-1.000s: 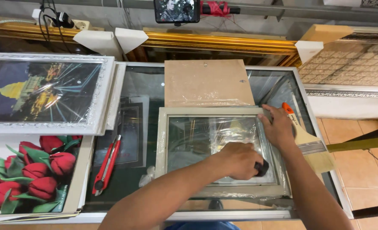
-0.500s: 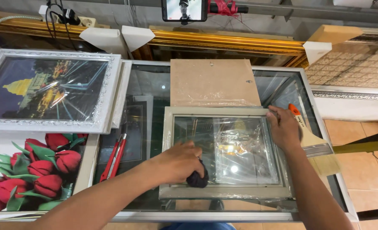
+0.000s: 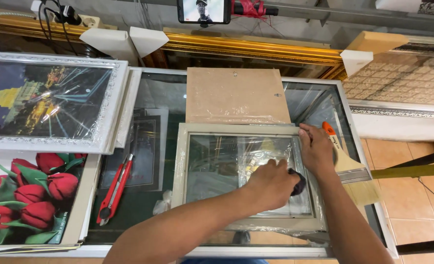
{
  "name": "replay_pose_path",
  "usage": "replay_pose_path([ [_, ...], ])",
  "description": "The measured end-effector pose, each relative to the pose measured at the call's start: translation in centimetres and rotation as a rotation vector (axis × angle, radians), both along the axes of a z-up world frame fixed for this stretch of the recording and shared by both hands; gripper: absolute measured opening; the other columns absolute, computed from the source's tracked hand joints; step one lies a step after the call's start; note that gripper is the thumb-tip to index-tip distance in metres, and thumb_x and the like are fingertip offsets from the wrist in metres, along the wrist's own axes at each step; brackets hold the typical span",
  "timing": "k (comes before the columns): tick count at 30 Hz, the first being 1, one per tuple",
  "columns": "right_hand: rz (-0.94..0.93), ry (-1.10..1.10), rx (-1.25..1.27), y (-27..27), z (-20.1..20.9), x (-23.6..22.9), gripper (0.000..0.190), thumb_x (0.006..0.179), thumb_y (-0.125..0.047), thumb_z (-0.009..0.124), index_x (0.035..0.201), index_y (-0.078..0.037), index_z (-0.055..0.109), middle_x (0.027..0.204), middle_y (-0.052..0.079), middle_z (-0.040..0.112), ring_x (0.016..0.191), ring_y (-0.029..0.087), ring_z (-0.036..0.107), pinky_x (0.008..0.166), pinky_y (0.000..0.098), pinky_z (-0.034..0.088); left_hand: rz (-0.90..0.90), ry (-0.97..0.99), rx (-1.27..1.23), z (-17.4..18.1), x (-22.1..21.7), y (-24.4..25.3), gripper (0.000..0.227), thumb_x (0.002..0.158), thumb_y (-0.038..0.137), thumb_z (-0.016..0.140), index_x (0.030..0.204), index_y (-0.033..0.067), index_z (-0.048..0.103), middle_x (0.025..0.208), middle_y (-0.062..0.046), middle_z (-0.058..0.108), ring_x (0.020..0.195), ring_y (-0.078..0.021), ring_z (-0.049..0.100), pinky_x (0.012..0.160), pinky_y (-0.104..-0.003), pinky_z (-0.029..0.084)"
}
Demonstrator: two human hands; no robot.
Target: Cleaning and dusting a picture frame using a cloth and a brush.
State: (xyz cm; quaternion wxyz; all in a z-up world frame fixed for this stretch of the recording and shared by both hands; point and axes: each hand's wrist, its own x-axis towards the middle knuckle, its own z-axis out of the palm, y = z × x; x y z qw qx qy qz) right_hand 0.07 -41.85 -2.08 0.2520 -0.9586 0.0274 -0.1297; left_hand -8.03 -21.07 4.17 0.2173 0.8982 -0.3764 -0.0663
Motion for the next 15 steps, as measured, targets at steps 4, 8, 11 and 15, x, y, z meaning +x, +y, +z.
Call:
replay_pose_path([
  [4,0.000,-0.005,-0.004,-0.2,-0.3,0.0,0.032,0.109,-0.039,0.056,0.133,-0.024,0.071,0.099,0.016,0.064,0.109,0.039,0.064,0.100,0.0517,0.049,0.165,0.096,0.106,1.8,-0.4,6.3,0.028,0.090,0.022,0.063,0.111,0.0059,0.070,0.108,-0.027,0.063,0.087,-0.0499,0.072,0.067,-0.058,0.060],
  [8,-0.024,0.025,0.024,0.4,0.5,-0.3,0.034,0.110,-0.041,0.055,0.134,-0.024,0.071,0.101,0.015,0.064,0.111,0.039,0.064,0.103,0.0518,0.047,0.549,0.252,0.266,4.9,-0.9,14.1,0.033,0.099,0.024,0.051,0.126,0.0062,0.060,0.111,-0.029,0.066,0.089,-0.0510,0.073,0.072,-0.058,0.060],
  [11,-0.038,0.041,0.037,0.4,0.4,-0.3,0.034,0.110,-0.042,0.053,0.134,-0.024,0.071,0.103,0.016,0.065,0.112,0.040,0.063,0.105,0.0521,0.046,0.677,0.154,0.310,4.3,-1.0,16.1,0.028,0.101,0.023,0.048,0.121,0.0055,0.056,0.105,-0.027,0.068,0.086,-0.0490,0.074,0.072,-0.056,0.061],
  [15,-0.047,0.050,0.046,0.6,0.5,-0.2,0.035,0.111,-0.042,0.048,0.134,-0.027,0.071,0.108,0.016,0.066,0.115,0.041,0.062,0.107,0.0538,0.045,0.674,0.312,0.198,2.9,0.3,12.7,0.030,0.099,0.010,0.038,0.122,-0.0007,0.053,0.115,-0.031,0.066,0.089,-0.0520,0.073,0.072,-0.059,0.060],
])
